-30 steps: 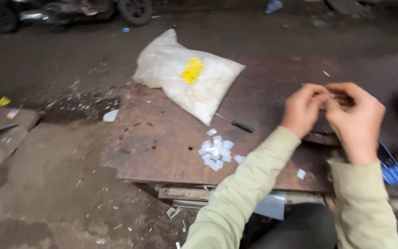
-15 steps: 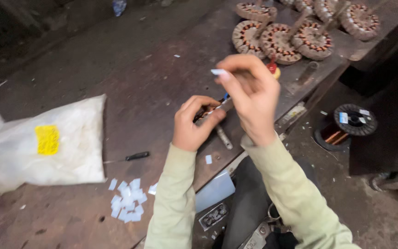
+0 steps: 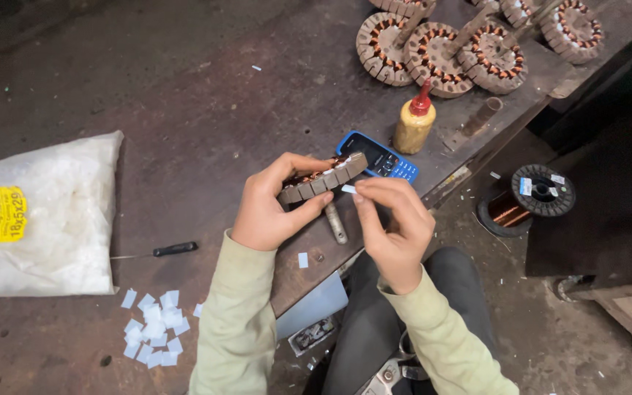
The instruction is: The person inserts small white rectangular pieces into slots on a circular stator-like component with copper windings. They repeatedly pick up pieces from the table and place them into the component, occasionally adjusting the component's position.
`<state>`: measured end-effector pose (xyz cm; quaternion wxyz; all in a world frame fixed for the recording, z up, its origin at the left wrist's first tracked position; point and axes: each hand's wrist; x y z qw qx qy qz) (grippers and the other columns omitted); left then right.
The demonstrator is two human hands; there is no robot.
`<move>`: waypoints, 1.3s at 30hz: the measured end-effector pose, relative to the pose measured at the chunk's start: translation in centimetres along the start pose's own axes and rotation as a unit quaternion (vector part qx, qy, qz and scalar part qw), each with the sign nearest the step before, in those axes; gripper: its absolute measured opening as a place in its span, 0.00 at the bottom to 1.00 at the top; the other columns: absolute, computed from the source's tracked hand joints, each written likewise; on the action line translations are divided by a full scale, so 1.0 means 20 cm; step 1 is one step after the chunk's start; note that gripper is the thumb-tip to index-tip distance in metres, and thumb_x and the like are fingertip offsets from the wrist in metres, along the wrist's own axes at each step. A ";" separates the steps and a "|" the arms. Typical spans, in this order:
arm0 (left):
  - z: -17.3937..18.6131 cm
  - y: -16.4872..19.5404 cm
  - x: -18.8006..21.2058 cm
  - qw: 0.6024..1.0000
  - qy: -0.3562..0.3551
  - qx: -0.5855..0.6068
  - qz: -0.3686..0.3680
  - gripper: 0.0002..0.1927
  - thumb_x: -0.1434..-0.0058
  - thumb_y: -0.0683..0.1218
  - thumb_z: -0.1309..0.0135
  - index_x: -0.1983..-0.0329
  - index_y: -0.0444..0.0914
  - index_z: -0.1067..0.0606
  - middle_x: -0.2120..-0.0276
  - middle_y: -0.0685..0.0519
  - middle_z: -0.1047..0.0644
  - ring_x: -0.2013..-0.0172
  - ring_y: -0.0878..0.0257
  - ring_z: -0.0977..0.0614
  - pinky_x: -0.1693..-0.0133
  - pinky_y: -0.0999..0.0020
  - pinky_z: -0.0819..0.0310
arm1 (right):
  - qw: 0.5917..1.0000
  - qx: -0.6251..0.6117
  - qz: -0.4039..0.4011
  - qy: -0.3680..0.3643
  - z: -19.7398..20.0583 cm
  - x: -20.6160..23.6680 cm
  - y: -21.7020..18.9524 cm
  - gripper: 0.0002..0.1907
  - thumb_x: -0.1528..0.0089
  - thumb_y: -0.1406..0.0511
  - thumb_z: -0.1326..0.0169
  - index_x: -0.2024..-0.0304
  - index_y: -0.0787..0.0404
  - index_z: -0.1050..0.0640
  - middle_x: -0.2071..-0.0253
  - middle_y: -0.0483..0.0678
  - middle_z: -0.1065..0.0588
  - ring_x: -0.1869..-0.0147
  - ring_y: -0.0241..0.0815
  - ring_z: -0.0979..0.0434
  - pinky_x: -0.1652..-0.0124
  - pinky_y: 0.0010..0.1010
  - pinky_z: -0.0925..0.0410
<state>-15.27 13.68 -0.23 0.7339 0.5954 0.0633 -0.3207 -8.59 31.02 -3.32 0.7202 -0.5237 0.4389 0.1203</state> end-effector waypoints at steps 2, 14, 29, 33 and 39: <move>0.00 -0.01 0.00 1.000 -0.005 0.003 -0.002 0.19 0.44 0.37 0.35 0.49 0.33 0.23 0.51 0.50 0.16 0.51 0.66 0.15 0.47 0.70 0.22 | 0.999 0.020 0.043 -0.002 -0.02 0.00 0.01 0.09 0.39 0.81 0.39 0.58 0.69 0.21 0.56 0.53 0.21 0.51 0.46 0.19 0.50 0.30 0.26; 0.00 -0.06 0.00 0.999 -0.009 0.035 0.007 0.17 0.42 0.37 0.35 0.50 0.33 0.23 0.50 0.49 0.17 0.49 0.66 0.16 0.46 0.70 0.22 | 0.981 0.101 0.158 -0.044 -0.02 -0.01 0.08 0.14 0.45 0.83 0.40 0.59 0.69 0.20 0.56 0.55 0.21 0.52 0.54 0.18 0.51 0.37 0.25; 0.00 -0.06 -0.01 0.999 -0.019 0.038 0.012 0.17 0.41 0.37 0.36 0.50 0.32 0.24 0.49 0.48 0.17 0.47 0.65 0.17 0.43 0.69 0.23 | 0.986 0.069 0.138 -0.062 -0.01 -0.02 0.12 0.15 0.46 0.84 0.41 0.58 0.69 0.20 0.56 0.54 0.21 0.51 0.54 0.18 0.51 0.37 0.24; -0.01 -0.06 -0.01 0.999 -0.015 0.032 0.000 0.16 0.41 0.36 0.35 0.50 0.32 0.24 0.49 0.48 0.17 0.47 0.65 0.17 0.43 0.69 0.24 | 0.975 0.126 0.167 -0.071 -0.01 -0.03 0.08 0.16 0.49 0.83 0.39 0.59 0.70 0.19 0.56 0.55 0.21 0.52 0.54 0.18 0.52 0.38 0.24; -0.01 -0.07 0.00 0.999 -0.007 0.033 -0.005 0.17 0.42 0.36 0.36 0.50 0.32 0.24 0.50 0.49 0.17 0.49 0.65 0.16 0.45 0.70 0.22 | 0.963 0.171 0.192 -0.084 -0.01 -0.05 0.03 0.15 0.48 0.82 0.36 0.59 0.71 0.19 0.57 0.55 0.22 0.52 0.54 0.19 0.53 0.38 0.25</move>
Point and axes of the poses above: each hand's wrist, its own x-axis away from the middle knuckle, its own z-axis out of the back of the hand, y = z × x
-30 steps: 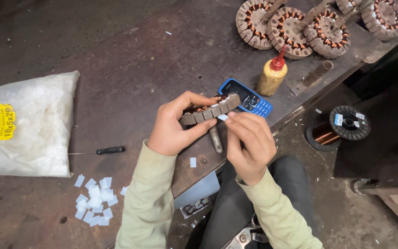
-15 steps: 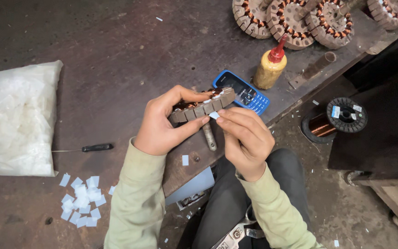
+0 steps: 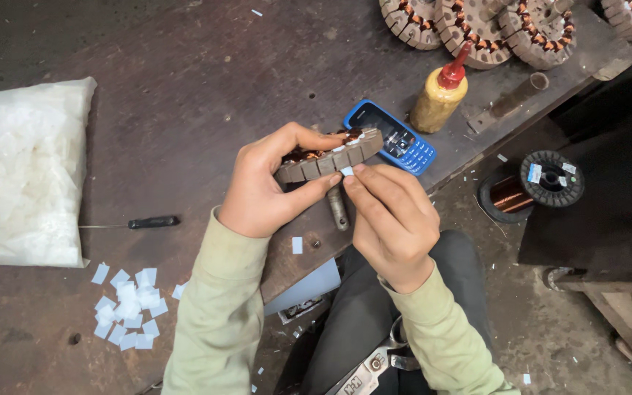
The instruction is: The person inserts small white rectangular pieces into slots on a circular stator-like component with copper windings. They repeatedly pick up pieces from the table and place them into the component, occasionally adjusting the component's position.
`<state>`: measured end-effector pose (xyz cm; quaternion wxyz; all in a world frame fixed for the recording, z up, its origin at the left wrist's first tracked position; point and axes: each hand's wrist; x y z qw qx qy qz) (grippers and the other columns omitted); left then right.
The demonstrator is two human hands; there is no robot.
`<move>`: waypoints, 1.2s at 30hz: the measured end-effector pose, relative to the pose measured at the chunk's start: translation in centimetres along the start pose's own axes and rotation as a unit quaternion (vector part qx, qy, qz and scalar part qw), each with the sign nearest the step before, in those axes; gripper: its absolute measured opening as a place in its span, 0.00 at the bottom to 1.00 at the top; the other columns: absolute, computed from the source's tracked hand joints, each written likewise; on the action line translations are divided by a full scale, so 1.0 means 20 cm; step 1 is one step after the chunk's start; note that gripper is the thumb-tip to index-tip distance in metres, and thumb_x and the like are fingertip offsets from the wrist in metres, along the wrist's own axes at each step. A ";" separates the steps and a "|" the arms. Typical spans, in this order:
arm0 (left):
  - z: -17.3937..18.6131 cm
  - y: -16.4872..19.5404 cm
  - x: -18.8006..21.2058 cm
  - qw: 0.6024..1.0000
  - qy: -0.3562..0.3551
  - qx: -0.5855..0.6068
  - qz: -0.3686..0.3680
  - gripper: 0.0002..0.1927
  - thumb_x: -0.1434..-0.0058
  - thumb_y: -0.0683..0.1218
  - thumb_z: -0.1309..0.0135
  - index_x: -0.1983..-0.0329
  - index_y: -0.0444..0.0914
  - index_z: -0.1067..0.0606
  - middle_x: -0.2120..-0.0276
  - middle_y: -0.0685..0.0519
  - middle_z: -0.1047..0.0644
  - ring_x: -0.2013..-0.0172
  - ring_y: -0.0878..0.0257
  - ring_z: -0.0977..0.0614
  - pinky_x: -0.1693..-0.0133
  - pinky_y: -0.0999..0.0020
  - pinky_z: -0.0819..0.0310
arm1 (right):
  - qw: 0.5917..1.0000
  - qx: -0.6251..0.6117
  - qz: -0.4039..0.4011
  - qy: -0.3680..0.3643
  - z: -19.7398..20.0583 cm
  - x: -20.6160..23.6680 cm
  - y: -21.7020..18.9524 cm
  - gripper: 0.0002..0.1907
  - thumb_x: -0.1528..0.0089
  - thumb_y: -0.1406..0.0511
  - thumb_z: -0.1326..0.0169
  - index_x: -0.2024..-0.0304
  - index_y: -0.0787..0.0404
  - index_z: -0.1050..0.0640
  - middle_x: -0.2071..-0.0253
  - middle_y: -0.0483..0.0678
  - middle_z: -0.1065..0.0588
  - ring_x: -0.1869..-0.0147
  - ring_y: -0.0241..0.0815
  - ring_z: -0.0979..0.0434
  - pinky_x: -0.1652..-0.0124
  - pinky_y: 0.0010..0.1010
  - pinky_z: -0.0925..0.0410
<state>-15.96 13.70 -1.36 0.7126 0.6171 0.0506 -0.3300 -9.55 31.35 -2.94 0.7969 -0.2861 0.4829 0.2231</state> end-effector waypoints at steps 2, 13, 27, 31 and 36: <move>0.00 0.00 0.00 1.000 0.001 0.000 -0.005 0.17 0.42 0.36 0.36 0.49 0.33 0.24 0.50 0.49 0.17 0.49 0.65 0.16 0.45 0.70 0.22 | 1.000 0.005 -0.003 -0.003 0.00 -0.01 -0.01 0.15 0.48 0.82 0.36 0.59 0.71 0.19 0.57 0.55 0.22 0.52 0.54 0.19 0.53 0.38 0.25; 0.00 0.03 0.00 0.998 0.014 -0.046 -0.031 0.16 0.44 0.38 0.37 0.52 0.34 0.24 0.52 0.50 0.16 0.52 0.65 0.14 0.49 0.70 0.20 | 0.999 0.023 -0.025 0.011 -0.04 0.01 -0.06 0.16 0.47 0.83 0.39 0.57 0.71 0.19 0.56 0.54 0.22 0.51 0.54 0.19 0.51 0.38 0.25; 0.01 0.03 -0.01 0.995 0.018 -0.080 -0.062 0.17 0.44 0.39 0.36 0.51 0.36 0.22 0.55 0.49 0.17 0.55 0.61 0.13 0.51 0.69 0.19 | 0.996 0.054 0.022 -0.062 0.03 -0.05 -0.08 0.15 0.42 0.80 0.36 0.53 0.72 0.20 0.56 0.56 0.23 0.51 0.55 0.18 0.51 0.39 0.25; 0.01 0.03 -0.02 0.995 0.015 -0.074 -0.071 0.17 0.45 0.39 0.37 0.51 0.36 0.23 0.56 0.49 0.17 0.55 0.61 0.12 0.52 0.68 0.18 | 0.995 0.060 0.040 -0.067 0.02 -0.05 -0.07 0.15 0.42 0.80 0.36 0.53 0.73 0.20 0.57 0.57 0.24 0.51 0.55 0.18 0.51 0.39 0.25; 0.02 0.04 0.00 0.995 0.014 -0.070 -0.063 0.17 0.44 0.39 0.36 0.51 0.36 0.24 0.56 0.50 0.17 0.55 0.61 0.12 0.52 0.68 0.18 | 0.996 0.053 0.034 -0.060 0.01 -0.01 -0.08 0.17 0.42 0.82 0.39 0.51 0.72 0.20 0.54 0.58 0.23 0.49 0.57 0.18 0.49 0.40 0.24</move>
Point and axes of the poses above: each hand's wrist, its own x-axis away from the middle knuckle, its own z-axis out of the back of the hand, y = z × x
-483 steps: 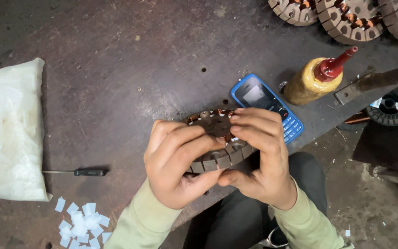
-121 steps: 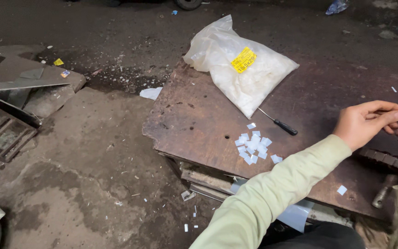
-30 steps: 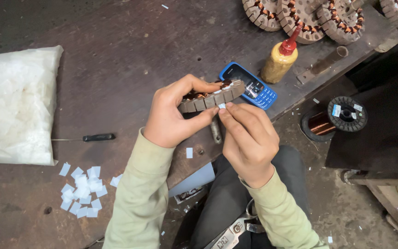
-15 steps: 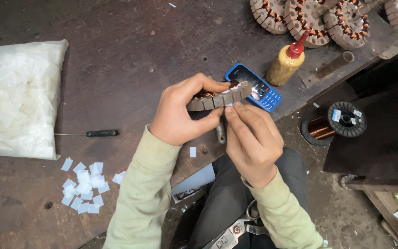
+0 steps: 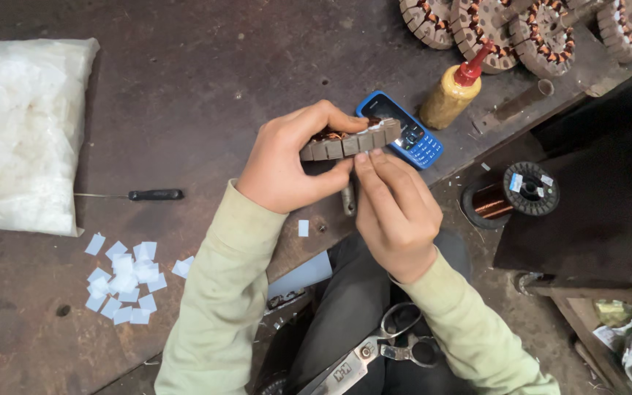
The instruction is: The person inserts small white rectangular pieces into slots on a circular stator-like component with copper windings. They repeatedly pick up pieces from the table and place them into the component, occasionally adjusting the component's position.
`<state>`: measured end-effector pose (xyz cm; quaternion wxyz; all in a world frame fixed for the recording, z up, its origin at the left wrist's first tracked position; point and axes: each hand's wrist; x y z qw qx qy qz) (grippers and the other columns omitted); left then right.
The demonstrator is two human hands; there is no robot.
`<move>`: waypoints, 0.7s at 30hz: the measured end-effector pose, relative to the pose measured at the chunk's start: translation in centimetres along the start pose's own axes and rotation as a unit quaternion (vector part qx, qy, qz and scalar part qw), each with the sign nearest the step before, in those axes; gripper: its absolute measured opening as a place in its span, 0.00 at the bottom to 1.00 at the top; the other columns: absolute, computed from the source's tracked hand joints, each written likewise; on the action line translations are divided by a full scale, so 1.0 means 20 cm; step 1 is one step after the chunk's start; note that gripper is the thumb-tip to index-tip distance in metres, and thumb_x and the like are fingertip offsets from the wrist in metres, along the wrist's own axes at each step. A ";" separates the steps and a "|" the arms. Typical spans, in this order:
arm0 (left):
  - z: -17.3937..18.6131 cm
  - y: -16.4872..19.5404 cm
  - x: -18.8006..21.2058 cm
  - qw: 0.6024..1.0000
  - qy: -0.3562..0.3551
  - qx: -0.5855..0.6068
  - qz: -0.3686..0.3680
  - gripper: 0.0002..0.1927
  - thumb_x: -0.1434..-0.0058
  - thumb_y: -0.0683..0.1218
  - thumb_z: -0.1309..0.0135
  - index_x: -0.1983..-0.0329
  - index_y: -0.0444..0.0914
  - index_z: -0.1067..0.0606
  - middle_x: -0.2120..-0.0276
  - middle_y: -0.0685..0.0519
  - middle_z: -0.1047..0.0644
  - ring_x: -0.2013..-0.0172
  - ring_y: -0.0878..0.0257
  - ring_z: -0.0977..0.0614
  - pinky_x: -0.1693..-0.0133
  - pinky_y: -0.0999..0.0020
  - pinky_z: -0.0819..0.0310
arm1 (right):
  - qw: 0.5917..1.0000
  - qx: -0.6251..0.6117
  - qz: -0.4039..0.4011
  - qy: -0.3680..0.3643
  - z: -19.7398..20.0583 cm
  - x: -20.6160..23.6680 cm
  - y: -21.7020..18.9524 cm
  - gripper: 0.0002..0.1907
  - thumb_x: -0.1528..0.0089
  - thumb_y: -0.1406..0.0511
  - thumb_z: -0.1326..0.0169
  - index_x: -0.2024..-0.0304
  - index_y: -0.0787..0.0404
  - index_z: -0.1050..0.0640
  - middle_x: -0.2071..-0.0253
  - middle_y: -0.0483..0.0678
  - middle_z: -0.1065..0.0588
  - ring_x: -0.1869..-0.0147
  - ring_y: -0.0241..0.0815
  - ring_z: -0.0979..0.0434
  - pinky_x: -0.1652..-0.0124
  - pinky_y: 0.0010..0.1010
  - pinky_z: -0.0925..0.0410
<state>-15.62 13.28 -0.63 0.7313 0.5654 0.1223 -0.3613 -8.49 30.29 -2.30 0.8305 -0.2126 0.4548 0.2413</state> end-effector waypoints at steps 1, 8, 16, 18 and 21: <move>0.00 0.00 0.00 1.000 0.000 -0.004 -0.004 0.18 0.45 0.39 0.36 0.52 0.36 0.24 0.55 0.49 0.18 0.55 0.60 0.13 0.53 0.68 0.19 | 1.000 -0.007 -0.005 -0.006 0.01 0.01 0.01 0.18 0.43 0.83 0.40 0.50 0.72 0.20 0.53 0.58 0.23 0.48 0.57 0.18 0.48 0.40 0.24; 0.00 0.00 0.00 1.000 -0.006 0.010 -0.007 0.18 0.46 0.39 0.36 0.52 0.34 0.25 0.52 0.48 0.18 0.52 0.59 0.13 0.49 0.67 0.18 | 0.997 -0.014 0.069 0.009 -0.03 0.01 0.11 0.23 0.54 0.79 0.40 0.54 0.73 0.19 0.56 0.58 0.24 0.54 0.58 0.19 0.54 0.41 0.24; -0.01 -0.02 0.00 1.000 0.001 -0.017 -0.011 0.20 0.48 0.41 0.32 0.54 0.34 0.25 0.53 0.47 0.18 0.51 0.57 0.14 0.50 0.66 0.19 | 0.996 -0.059 0.052 0.034 -0.09 0.02 0.15 0.18 0.51 0.79 0.38 0.57 0.70 0.18 0.59 0.54 0.25 0.55 0.53 0.21 0.55 0.40 0.25; -0.01 -0.02 -0.01 0.997 0.010 -0.067 -0.027 0.23 0.50 0.45 0.26 0.55 0.35 0.24 0.54 0.47 0.17 0.53 0.56 0.14 0.52 0.65 0.20 | 0.993 -0.094 -0.046 0.057 -0.04 0.00 0.15 0.18 0.45 0.78 0.35 0.53 0.64 0.20 0.53 0.52 0.24 0.49 0.50 0.23 0.49 0.36 0.28; -0.04 -0.02 -0.02 0.996 0.041 -0.068 -0.031 0.20 0.47 0.46 0.27 0.55 0.37 0.23 0.54 0.49 0.17 0.51 0.56 0.13 0.49 0.65 0.18 | 0.976 -0.181 -0.124 0.016 0.03 -0.09 0.21 0.27 0.46 0.75 0.39 0.44 0.63 0.25 0.41 0.55 0.29 0.36 0.53 0.29 0.36 0.40 0.35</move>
Point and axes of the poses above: each hand's wrist, its own x-axis away from the middle knuckle, its own z-axis out of the back of the hand, y = z × x
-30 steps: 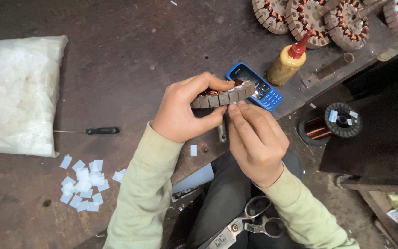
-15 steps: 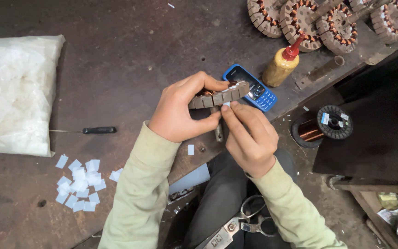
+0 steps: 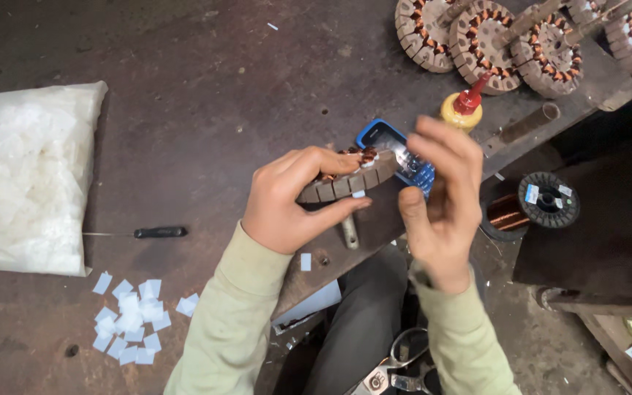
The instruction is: The person inserts small white rectangular pieces into slots on a circular stator-like component with copper windings. They repeatedly pick up pieces from the table and place them into the component, occasionally adjusting the component's position.
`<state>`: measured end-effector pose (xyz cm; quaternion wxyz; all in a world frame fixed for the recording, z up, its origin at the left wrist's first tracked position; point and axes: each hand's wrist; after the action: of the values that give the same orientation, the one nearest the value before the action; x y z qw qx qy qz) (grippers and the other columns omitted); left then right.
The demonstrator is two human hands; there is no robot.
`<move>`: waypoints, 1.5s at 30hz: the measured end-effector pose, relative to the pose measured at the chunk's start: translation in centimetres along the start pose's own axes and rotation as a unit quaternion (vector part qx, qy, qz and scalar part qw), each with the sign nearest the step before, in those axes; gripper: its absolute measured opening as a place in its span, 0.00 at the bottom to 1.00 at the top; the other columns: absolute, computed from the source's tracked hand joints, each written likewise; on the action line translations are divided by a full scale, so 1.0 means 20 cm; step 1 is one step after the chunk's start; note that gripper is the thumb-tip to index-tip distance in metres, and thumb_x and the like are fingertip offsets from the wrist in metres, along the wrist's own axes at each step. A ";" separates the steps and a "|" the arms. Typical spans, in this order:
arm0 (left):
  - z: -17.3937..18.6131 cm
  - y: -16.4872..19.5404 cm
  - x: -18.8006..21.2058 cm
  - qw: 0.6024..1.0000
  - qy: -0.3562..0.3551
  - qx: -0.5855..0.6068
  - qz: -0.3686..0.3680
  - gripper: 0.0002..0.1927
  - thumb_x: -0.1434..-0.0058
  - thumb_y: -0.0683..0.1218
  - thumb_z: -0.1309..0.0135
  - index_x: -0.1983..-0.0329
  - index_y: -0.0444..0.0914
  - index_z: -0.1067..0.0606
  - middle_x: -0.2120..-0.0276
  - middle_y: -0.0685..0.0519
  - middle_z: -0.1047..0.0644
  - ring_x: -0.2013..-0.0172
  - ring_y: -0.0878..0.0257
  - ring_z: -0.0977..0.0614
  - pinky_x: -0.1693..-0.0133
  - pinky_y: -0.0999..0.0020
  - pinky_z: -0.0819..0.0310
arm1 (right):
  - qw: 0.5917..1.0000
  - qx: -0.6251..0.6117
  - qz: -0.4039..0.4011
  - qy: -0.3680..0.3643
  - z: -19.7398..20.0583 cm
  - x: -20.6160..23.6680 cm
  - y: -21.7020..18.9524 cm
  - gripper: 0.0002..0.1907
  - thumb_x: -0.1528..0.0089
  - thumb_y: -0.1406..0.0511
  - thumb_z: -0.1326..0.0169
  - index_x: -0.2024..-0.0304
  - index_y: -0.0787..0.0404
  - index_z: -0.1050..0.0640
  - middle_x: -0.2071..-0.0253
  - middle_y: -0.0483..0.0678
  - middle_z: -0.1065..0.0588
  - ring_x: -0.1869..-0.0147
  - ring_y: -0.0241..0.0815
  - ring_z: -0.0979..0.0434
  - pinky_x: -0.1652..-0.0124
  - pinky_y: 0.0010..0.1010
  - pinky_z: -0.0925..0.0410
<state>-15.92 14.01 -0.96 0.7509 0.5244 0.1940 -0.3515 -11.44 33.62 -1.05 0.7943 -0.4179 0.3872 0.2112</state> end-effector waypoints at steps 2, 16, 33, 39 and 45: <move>0.00 0.00 0.00 1.000 0.005 -0.013 -0.012 0.19 0.48 0.44 0.27 0.56 0.36 0.23 0.54 0.48 0.17 0.51 0.54 0.13 0.48 0.64 0.18 | 0.993 -0.065 -0.027 -0.092 0.01 -0.08 0.05 0.34 0.51 0.71 0.38 0.40 0.66 0.28 0.38 0.58 0.31 0.31 0.56 0.32 0.33 0.43 0.38; -0.01 -0.12 0.01 1.000 -0.003 0.026 0.003 0.17 0.47 0.43 0.30 0.57 0.35 0.22 0.56 0.49 0.16 0.52 0.54 0.12 0.47 0.59 0.18 | 0.958 -0.196 -0.012 -0.209 -0.11 -0.04 0.40 0.42 0.52 0.46 0.31 0.42 0.63 0.24 0.48 0.48 0.23 0.40 0.51 0.24 0.39 0.42 0.31; 0.00 -0.13 0.00 0.998 -0.003 0.037 0.051 0.18 0.44 0.46 0.30 0.54 0.38 0.22 0.57 0.54 0.17 0.58 0.57 0.13 0.52 0.66 0.18 | 0.958 -0.202 0.001 -0.203 -0.14 -0.05 0.40 0.44 0.53 0.43 0.33 0.43 0.60 0.27 0.47 0.46 0.24 0.42 0.47 0.24 0.39 0.43 0.31; 0.00 -0.11 -0.01 0.999 -0.010 0.002 0.037 0.18 0.47 0.47 0.32 0.54 0.39 0.22 0.61 0.55 0.18 0.60 0.58 0.13 0.54 0.66 0.19 | 0.962 -0.196 0.005 -0.192 -0.16 -0.03 0.41 0.42 0.54 0.46 0.31 0.43 0.59 0.26 0.46 0.46 0.23 0.44 0.46 0.24 0.39 0.42 0.31; 0.01 -0.10 -0.03 1.000 -0.011 -0.022 0.017 0.18 0.45 0.46 0.31 0.53 0.38 0.23 0.56 0.52 0.18 0.55 0.57 0.15 0.51 0.64 0.22 | 0.959 -0.204 -0.006 -0.198 -0.13 -0.03 0.41 0.42 0.54 0.47 0.30 0.44 0.60 0.27 0.45 0.48 0.25 0.40 0.49 0.25 0.40 0.39 0.32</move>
<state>-17.70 13.62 -1.80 0.7704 0.5071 0.1847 -0.3394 -18.40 36.06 -5.62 0.7541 -0.5234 0.1681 0.3594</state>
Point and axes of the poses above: each hand's wrist, its own x-axis away from the middle knuckle, its own z-axis out of the back of the hand, y = z × x
